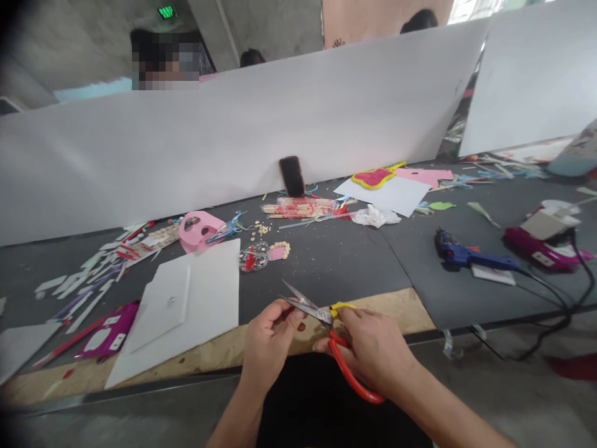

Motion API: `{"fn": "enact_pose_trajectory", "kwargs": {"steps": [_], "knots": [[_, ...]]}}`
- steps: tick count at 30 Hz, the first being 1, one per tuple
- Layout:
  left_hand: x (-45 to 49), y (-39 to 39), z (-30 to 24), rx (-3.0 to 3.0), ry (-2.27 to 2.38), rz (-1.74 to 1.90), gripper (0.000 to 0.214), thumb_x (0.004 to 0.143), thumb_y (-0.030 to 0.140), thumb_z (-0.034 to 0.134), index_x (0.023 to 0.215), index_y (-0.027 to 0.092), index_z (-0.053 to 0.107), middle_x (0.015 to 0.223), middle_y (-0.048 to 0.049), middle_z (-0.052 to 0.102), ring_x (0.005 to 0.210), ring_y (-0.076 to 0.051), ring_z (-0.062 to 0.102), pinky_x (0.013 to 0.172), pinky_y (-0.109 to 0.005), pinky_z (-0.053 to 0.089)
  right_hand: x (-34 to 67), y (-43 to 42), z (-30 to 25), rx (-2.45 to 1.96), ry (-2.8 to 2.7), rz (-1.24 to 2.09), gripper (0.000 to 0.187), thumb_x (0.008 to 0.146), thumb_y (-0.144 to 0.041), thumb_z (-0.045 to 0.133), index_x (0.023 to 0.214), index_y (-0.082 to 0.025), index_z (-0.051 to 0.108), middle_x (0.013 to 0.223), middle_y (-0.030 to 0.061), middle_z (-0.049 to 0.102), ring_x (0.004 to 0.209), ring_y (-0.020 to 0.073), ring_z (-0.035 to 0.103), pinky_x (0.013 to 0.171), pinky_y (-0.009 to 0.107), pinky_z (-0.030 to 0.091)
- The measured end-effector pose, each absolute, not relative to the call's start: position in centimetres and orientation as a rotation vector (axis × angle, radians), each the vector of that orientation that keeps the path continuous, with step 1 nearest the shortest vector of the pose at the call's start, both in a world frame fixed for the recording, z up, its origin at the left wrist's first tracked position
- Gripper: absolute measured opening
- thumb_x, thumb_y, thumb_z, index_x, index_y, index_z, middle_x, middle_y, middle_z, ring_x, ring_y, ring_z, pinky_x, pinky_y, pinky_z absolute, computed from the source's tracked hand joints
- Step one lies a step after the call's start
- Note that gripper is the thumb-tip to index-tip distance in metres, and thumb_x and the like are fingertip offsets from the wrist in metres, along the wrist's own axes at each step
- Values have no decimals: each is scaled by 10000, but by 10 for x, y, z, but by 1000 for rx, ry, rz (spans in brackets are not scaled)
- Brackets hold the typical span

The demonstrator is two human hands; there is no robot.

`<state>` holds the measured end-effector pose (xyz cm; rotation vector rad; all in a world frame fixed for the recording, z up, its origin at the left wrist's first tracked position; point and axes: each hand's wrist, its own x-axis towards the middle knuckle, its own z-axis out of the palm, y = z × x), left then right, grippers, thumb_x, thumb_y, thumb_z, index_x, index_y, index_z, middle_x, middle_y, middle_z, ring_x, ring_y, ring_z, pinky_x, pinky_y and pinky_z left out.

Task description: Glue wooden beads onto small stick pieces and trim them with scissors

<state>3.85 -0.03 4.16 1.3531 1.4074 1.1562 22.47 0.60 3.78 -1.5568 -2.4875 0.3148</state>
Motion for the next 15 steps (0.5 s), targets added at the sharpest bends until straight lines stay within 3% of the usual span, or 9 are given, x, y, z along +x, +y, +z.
{"fn": "enact_pose_trajectory", "kwargs": {"steps": [7,15], "knots": [[40,0,40,1387,1494,1195,175,849,293,541,792,186,667,711,-1,674,622,-118,632,603,-186,481,226,6,35,-1517,-2448,262,362,815,-456,512,1007,-152,550,866,113,675,800,268,652,659,358,484],[41,-2,39,1395,1463,1235,174,833,273,547,772,170,673,646,-12,675,579,-129,627,570,-197,479,225,5,43,-1506,-2465,341,543,683,-594,604,988,-153,515,943,142,630,881,307,609,724,416,485]]}}
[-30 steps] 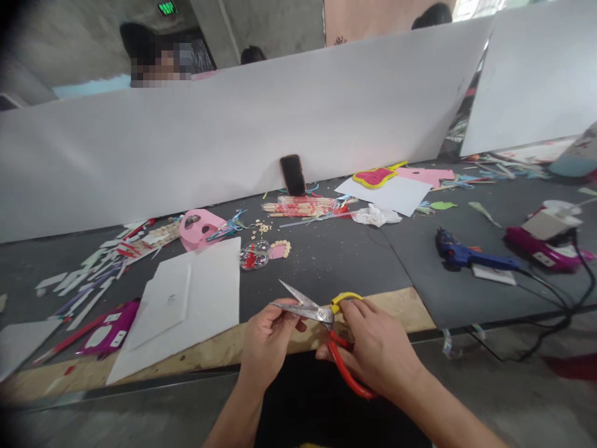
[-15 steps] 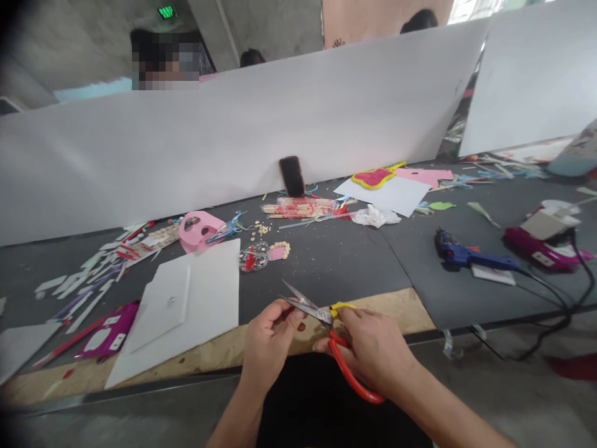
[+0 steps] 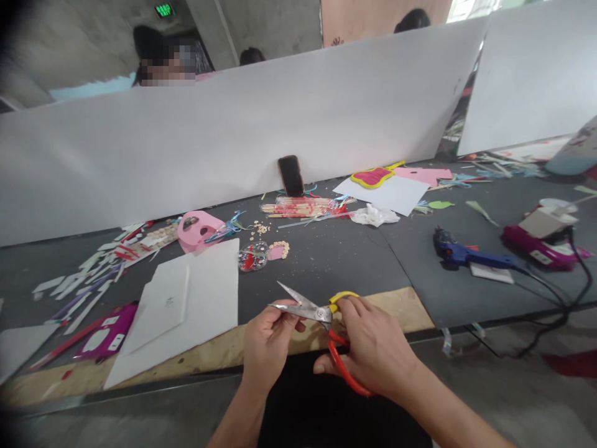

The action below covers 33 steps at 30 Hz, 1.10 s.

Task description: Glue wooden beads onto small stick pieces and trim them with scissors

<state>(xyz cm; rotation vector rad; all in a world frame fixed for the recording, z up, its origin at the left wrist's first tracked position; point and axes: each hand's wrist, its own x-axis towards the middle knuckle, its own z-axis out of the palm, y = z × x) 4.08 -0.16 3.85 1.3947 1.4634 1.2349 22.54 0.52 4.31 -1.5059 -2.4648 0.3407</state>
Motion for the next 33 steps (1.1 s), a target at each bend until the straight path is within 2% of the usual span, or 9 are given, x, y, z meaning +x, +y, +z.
{"fn": "enact_pose_trajectory", "kwargs": {"steps": [6,10,16,21,25,29,33], "knots": [[38,2,45,1268,1283,1163,157,812,259,566,759,149,665,644,-28,690,531,-127,623,540,-203,498,226,6,41,-1467,-2485,320,388,733,-511,586,917,-178,515,933,129,632,876,294,611,720,406,488],[37,1,46,1234,1269,1163,165,808,278,581,769,144,669,633,-26,683,523,-125,613,532,-207,497,226,7,39,-1452,-2485,233,304,782,-434,554,938,-175,523,888,110,651,836,272,629,688,371,489],[39,1,46,1236,1307,1162,206,826,297,562,739,141,664,672,-27,677,534,-118,613,534,-202,496,227,7,36,-1455,-2533,177,238,845,-384,487,908,-164,551,840,113,683,760,257,649,631,343,462],[41,1,44,1278,1336,1168,186,840,289,551,761,157,656,702,-14,674,584,-116,624,578,-195,501,224,8,37,-1554,-2537,248,192,835,-361,500,876,-179,548,769,79,685,711,253,654,595,325,438],[41,1,41,1321,1429,1170,139,825,274,575,792,172,662,713,-3,679,615,-118,632,605,-189,500,223,9,37,-1586,-2506,302,222,827,-372,505,913,-172,547,791,85,681,731,258,653,615,335,451],[43,-1,41,1323,1468,1229,154,821,260,564,761,170,673,675,-6,679,587,-121,635,574,-187,509,224,9,38,-1532,-2461,302,348,790,-436,538,990,-151,528,881,124,662,814,283,637,660,366,471],[43,-2,41,1323,1422,1282,172,814,260,561,747,158,682,692,-25,697,540,-126,637,536,-201,521,224,9,43,-1425,-2456,264,408,715,-508,602,920,-168,508,906,145,637,843,296,614,700,395,476]]}}
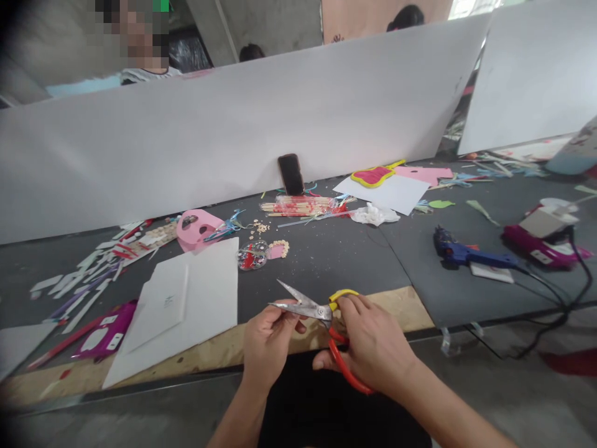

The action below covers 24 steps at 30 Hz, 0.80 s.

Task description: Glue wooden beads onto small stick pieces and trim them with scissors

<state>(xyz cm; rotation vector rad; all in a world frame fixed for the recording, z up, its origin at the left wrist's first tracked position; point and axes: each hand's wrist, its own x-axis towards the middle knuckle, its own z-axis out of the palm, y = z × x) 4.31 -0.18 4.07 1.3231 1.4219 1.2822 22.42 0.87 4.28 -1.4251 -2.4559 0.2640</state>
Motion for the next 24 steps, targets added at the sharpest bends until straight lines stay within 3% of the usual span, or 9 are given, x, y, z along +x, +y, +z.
{"fn": "enact_pose_trajectory", "kwargs": {"steps": [7,13,19,24], "knots": [[39,1,42,1250,1275,1211,168,806,284,590,781,144,679,646,-31,696,505,-131,624,508,-214,513,224,8,41,-1420,-2466,238,312,772,-445,560,924,-174,525,872,123,649,810,276,623,671,373,477],[39,2,44,1298,1326,1163,237,827,307,554,689,143,656,662,-25,667,497,-113,603,504,-202,481,224,8,36,-1493,-2516,233,205,824,-364,524,902,-177,556,806,93,681,742,245,651,625,319,448],[35,4,49,1450,1347,1072,229,872,322,492,844,166,658,746,-35,701,605,-136,649,583,-205,490,223,13,43,-1583,-2543,331,216,868,-373,461,856,-176,550,769,102,698,710,256,665,591,313,422],[34,6,52,1620,1423,1044,275,895,318,439,820,184,667,678,-26,698,571,-141,646,565,-205,465,222,20,46,-1607,-2543,454,237,889,-376,417,845,-190,558,746,97,705,665,233,659,564,289,382]]}}
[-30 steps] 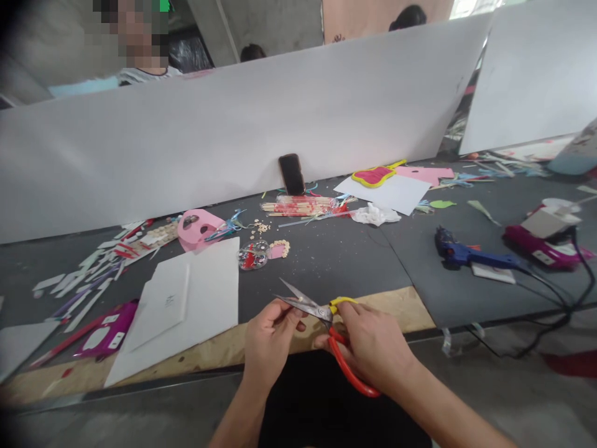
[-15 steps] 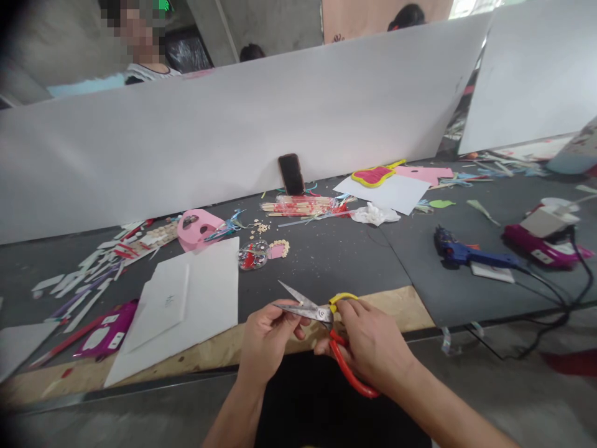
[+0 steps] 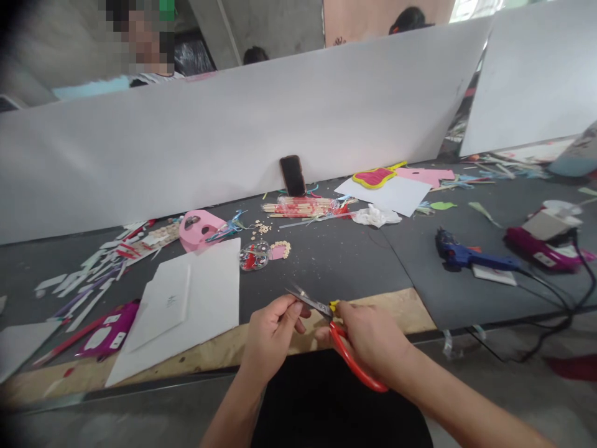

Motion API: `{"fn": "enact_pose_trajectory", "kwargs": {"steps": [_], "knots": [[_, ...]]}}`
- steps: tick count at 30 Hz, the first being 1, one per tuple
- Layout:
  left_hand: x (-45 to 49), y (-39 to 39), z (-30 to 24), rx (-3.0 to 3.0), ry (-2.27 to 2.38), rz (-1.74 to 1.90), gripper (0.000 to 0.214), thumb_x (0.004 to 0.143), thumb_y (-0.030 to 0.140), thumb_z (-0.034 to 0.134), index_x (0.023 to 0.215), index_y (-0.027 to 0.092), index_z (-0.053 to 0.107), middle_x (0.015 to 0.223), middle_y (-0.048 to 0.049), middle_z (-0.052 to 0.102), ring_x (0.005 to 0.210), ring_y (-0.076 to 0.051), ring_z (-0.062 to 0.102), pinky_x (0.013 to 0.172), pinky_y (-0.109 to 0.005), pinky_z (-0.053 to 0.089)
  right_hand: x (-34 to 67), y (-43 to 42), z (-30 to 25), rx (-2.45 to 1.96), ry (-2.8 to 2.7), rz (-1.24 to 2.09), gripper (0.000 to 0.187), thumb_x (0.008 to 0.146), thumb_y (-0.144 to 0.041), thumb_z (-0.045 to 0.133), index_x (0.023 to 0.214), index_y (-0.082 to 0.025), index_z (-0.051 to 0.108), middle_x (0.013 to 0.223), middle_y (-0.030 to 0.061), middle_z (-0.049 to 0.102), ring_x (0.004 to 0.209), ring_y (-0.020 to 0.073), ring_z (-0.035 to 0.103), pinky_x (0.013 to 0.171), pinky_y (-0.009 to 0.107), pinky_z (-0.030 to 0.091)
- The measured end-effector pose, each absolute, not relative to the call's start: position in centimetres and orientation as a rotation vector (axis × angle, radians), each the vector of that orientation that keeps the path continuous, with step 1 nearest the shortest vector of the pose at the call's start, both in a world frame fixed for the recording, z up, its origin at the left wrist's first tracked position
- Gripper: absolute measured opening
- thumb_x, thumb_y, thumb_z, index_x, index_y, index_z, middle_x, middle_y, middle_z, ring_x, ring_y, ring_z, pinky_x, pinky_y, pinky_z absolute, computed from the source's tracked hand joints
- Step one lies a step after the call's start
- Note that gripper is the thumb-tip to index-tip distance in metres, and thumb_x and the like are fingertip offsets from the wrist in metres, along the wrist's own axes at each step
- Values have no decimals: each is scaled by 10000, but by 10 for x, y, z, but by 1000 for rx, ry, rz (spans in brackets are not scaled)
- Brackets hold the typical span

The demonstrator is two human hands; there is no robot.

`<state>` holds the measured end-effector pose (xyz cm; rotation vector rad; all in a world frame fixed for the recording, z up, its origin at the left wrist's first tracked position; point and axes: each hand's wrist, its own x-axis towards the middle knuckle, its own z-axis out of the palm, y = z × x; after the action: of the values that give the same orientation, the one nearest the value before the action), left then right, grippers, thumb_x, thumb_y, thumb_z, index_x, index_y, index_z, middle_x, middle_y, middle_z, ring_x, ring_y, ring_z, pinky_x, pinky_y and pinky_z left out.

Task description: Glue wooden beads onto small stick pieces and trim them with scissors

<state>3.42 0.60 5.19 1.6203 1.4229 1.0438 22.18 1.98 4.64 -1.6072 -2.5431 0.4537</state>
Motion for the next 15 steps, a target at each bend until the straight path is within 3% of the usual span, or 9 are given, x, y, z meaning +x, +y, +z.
{"fn": "enact_pose_trajectory", "kwargs": {"steps": [8,11,15], "knots": [[31,18,47,1539,1457,1098,283,886,363,449,861,174,658,687,-22,699,507,-124,639,532,-197,477,214,27,60,-1548,-2532,685,382,909,-457,360,638,-217,480,579,30,616,489,156,551,462,246,310],[28,21,47,1508,1431,1083,290,880,382,450,837,170,644,672,-21,688,490,-125,630,508,-199,469,215,29,61,-1586,-2570,602,322,902,-424,389,707,-207,526,630,49,648,543,184,598,485,258,337],[27,21,44,1431,1325,1069,315,882,381,449,746,151,616,641,-30,672,443,-115,599,489,-209,452,221,31,54,-1576,-2553,306,279,841,-416,498,946,-167,566,858,114,691,793,268,656,617,316,425]]}}
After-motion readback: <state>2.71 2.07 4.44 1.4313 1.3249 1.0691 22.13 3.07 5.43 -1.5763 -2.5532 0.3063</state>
